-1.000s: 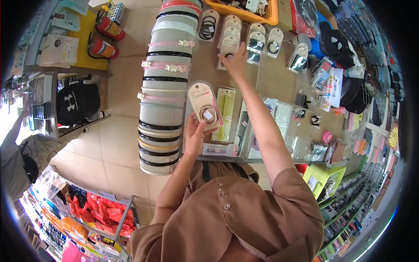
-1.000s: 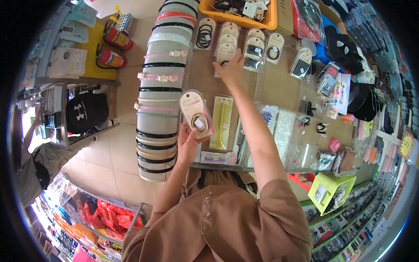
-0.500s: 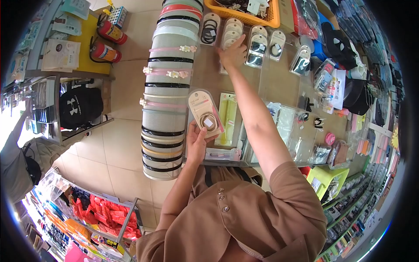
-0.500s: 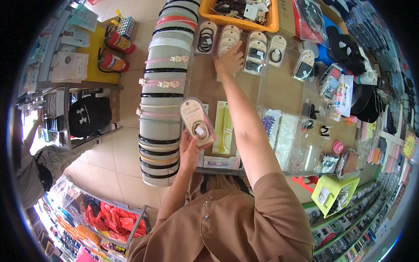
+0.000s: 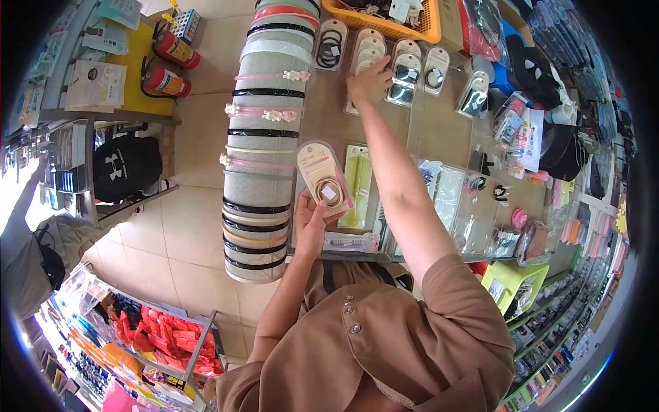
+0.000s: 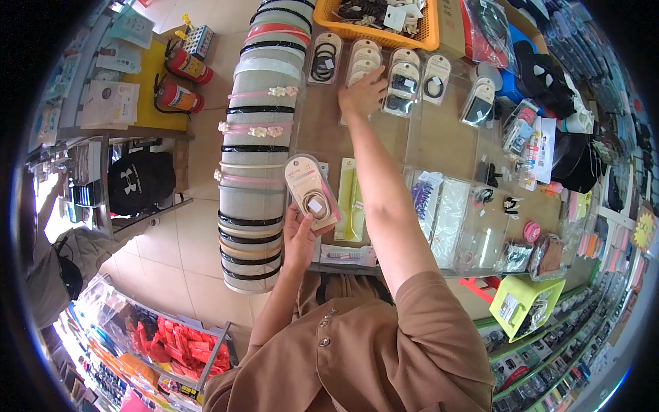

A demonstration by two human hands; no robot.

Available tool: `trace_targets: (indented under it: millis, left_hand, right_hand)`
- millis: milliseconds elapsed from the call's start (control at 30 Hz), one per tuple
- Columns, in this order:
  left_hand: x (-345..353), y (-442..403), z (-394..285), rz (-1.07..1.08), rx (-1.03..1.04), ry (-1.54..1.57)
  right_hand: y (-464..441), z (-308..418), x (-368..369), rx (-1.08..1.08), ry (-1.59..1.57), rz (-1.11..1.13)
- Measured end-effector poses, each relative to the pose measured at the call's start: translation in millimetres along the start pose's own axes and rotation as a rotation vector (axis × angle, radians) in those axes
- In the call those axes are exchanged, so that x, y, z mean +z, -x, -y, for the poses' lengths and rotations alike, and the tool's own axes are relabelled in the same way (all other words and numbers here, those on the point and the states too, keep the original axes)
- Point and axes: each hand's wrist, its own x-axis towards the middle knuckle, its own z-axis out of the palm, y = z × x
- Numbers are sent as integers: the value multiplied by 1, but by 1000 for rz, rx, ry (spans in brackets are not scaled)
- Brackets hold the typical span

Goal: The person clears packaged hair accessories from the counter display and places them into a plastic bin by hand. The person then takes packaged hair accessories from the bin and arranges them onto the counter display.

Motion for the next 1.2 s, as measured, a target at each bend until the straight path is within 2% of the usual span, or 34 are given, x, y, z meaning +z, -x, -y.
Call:
trace_targets:
  millis: [167, 300, 567, 700, 767, 1000, 1100, 1167, 1200]
  left_hand:
    - [-1, 0, 1, -9, -8, -1]
    - [-2, 1, 1, -12, -8, -14]
    - [-3, 4, 0, -20, -16, -14]
    - [-2, 4, 0, -26, -20, -8]
    - [-2, 4, 0, -28, -24, -4]
    - [-3, 3, 0, -29, -17, -3]
    - [-1, 4, -2, -26, -17, -34]
    - [3, 3, -4, -17, -25, -52]
    - [6, 2, -5, 7, -23, -64]
  right_hand:
    - [0, 6, -7, 71, 33, 61]
    - [-5, 3, -9, 55, 8, 98]
    - [-8, 2, 2, -31, 49, 20]
    - [-7, 5, -1, -19, 21, 36]
    - [-4, 8, -10, 32, -48, 127]
    - [-4, 7, -9, 21, -46, 131]
    - [0, 4, -11, -24, -63, 78]
    - [4, 1, -16, -208, 2, -103]
    - [5, -3, -22, -209, 3, -104]
